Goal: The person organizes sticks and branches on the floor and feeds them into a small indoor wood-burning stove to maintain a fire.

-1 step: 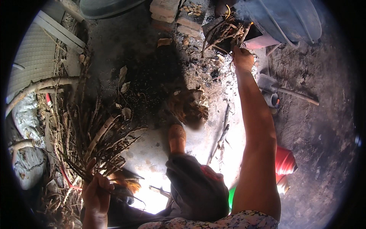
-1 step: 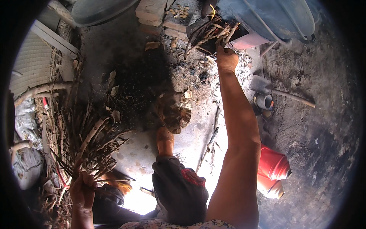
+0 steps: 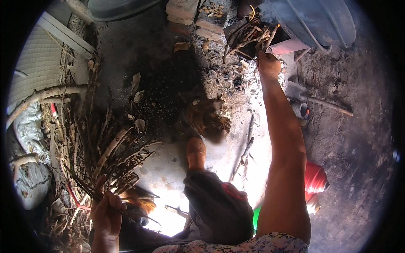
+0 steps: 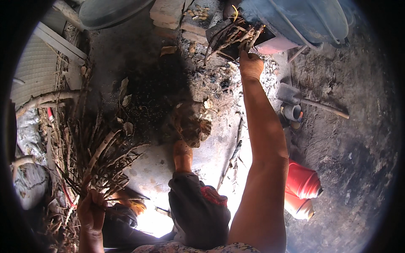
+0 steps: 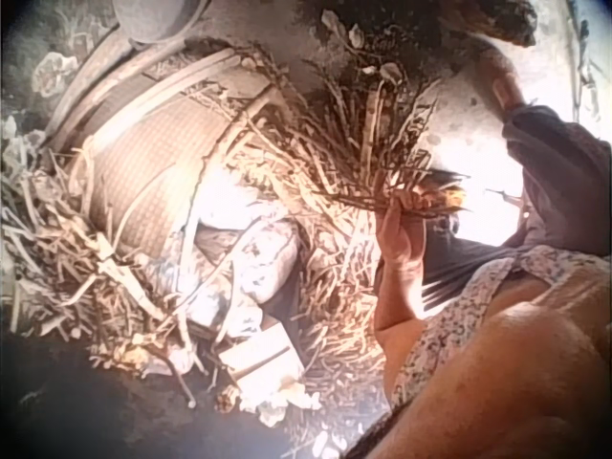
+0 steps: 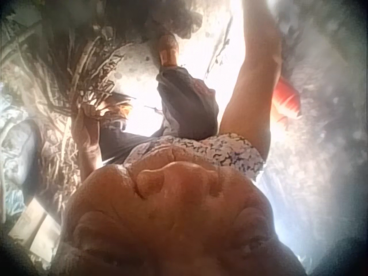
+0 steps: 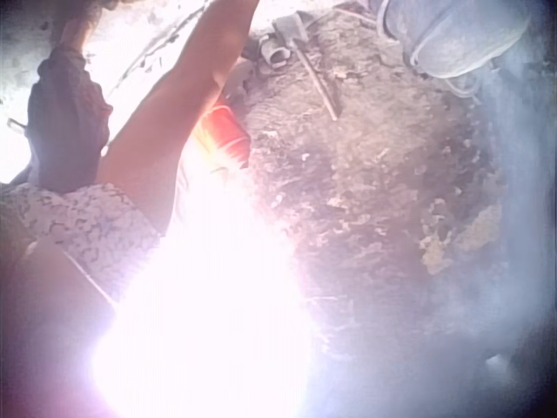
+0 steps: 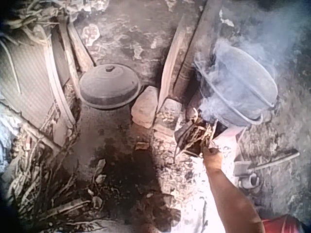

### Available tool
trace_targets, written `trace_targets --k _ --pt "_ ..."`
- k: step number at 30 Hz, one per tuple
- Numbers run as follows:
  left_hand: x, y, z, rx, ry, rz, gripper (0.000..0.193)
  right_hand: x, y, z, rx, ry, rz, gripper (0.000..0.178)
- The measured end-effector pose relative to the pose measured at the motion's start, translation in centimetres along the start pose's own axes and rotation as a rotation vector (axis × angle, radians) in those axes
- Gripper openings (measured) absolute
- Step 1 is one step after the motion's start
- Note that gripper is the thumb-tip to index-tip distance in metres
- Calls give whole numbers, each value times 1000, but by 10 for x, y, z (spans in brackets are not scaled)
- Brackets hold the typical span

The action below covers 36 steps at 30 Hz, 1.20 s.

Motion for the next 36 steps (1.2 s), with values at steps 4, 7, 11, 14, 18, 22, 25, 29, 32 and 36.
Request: trace_targets --k 4,7,11,14,18,22,25,29,32,36 --pt "-1 0 0 7 15 14 58 -1 4 2 -43 -48 47 40" --pt "-2 2 -1 -8 19 11 58 -9 3 4 -44 -91 80 43" --pt "0 2 0 11 -3 -18 59 -27 -45 -12 52 94 111 48" --pt "2 3 0 25 12 -34 59 -45 -90 -13 -15 310 139 40" --pt "2 2 -2 24 29 -46 58 -45 -187 -38 -148 390 -139 23" --pt "3 -2 -3 29 78 -54 56 -29 -297 -67 -493 351 -439 11" --pt "11 -1 -3 71 114 -85 56 -3 -370 -91 -547 240 -1020 21" --pt "22 -1 -2 163 113 -80 53 38 -460 -109 -724 168 -1528 30" --pt "27 0 0 216 123 -145 52 34 -492 -132 -638 303 -1753 32" --pt "32 0 0 255 118 -104 52 29 -511 -151 -569 409 -1762 32"
Point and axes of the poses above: each hand's wrist, its own y-axis towards the middle knuckle, its own x-axis out of the palm, z = x × y, the point moved 8 cm from there along y, towards the middle knuckle, and after that the axes turned 9 degrees about x, right-handed, at the moved point
